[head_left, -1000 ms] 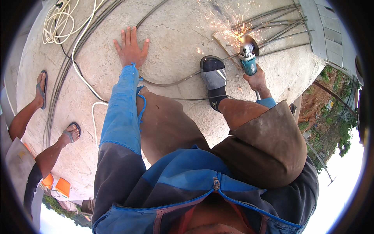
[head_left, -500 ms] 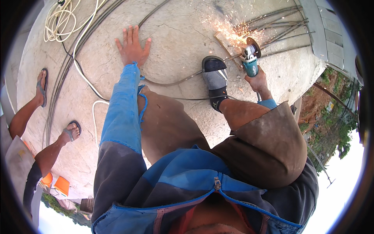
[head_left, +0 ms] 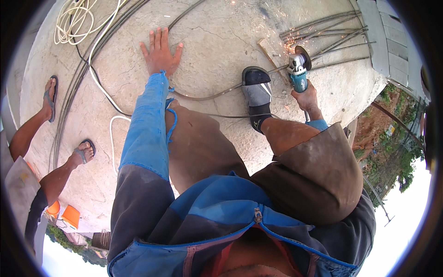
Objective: The person uses an angle grinder to cut several metal rods on a concrete rooftop. They repeatedly position each rod, cut it while sparks fly, and then move the cut pieces aside. The person also carries the cut rods across the rooftop toward a pile of construction materials.
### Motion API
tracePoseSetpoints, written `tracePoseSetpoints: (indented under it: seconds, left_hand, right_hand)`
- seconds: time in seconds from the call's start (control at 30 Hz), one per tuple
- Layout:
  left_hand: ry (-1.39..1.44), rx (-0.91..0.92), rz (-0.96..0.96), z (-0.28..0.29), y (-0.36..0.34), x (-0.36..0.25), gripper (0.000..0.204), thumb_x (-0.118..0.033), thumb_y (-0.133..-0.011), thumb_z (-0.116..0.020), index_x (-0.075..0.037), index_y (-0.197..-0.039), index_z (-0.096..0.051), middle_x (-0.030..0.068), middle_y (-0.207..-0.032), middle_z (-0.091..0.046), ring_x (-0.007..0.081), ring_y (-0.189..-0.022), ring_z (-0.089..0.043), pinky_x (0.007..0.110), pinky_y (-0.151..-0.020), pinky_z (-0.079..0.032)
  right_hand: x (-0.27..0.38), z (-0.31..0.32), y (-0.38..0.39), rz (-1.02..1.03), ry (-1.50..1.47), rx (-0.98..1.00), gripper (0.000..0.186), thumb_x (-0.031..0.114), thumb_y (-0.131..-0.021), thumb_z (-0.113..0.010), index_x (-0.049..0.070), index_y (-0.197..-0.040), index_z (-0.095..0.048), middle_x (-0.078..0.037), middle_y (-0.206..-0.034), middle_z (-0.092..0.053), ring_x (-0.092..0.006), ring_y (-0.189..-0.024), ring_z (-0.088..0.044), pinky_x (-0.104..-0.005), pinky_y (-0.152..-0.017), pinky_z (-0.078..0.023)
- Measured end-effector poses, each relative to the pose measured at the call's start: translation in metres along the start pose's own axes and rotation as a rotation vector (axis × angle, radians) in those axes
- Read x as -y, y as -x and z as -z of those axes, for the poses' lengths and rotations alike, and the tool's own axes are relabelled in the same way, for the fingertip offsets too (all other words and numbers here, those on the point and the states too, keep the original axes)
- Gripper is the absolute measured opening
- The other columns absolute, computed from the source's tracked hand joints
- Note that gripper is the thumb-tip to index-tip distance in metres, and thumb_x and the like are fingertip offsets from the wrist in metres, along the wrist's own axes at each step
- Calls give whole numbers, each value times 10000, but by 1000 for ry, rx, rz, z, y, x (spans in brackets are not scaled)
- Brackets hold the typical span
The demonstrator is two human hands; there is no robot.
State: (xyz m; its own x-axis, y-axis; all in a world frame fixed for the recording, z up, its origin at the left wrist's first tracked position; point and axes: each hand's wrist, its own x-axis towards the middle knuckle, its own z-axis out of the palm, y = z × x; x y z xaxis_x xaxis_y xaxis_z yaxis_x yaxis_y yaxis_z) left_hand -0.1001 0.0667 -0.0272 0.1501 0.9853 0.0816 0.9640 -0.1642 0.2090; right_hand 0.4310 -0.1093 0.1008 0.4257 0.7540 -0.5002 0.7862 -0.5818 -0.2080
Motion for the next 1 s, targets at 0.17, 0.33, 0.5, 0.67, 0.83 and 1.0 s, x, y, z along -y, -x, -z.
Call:
tracePoseSetpoints:
  seconds: [0.17,0.33,0.5,0.67,0.83,1.0]
  left_hand:
    - [-16,10,3,0,0,1,862,-679,-1079,-505,-190,-1757,-294,88,-1822,-290,297,-1709,-170,661,-1363,-6]
    - [-12,11,5,0,0,1,865,-682,-1078,-505,-185,-1756,-298,86,-1822,-291,293,-1710,-164,660,-1363,-4]
    - [-7,19,2,0,-1,-1,870,-690,-1077,-501,-187,-1757,-295,82,-1823,-287,291,-1711,-163,658,-1364,-1]
    - [-15,-24,-2,-5,0,4,856,-719,-1077,-462,-225,-1756,-297,67,-1821,-295,283,-1708,-179,666,-1368,-12]
    - [-4,-31,-7,-7,0,4,852,-716,-1077,-463,-227,-1755,-298,67,-1821,-295,285,-1708,-177,666,-1368,-11]
    - [3,-24,-2,-5,0,2,852,-710,-1076,-475,-223,-1754,-302,73,-1818,-301,291,-1707,-183,669,-1367,-12]
  right_hand:
    - [0,1,-1,5,8,15,617,280,-769,-856,11,-1293,-673,-272,-1199,-773,-441,-1156,-749,-505,-1009,-588]
    - [-2,2,-3,14,-7,26,632,273,-764,-858,10,-1309,-673,-267,-1208,-773,-432,-1157,-750,-497,-1016,-587]
    - [-5,1,-2,3,-16,16,621,260,-761,-857,9,-1302,-680,-263,-1207,-775,-422,-1150,-754,-490,-1015,-588]
    - [5,5,0,8,-20,33,604,251,-760,-855,3,-1283,-683,-264,-1198,-776,-423,-1144,-755,-489,-1013,-589]
    - [0,3,-1,19,-17,18,597,250,-758,-855,0,-1273,-685,-265,-1187,-775,-424,-1139,-755,-489,-1006,-590]
    - [-1,4,-3,23,-22,30,602,254,-760,-853,3,-1280,-681,-265,-1188,-774,-421,-1139,-755,-488,-1007,-589]
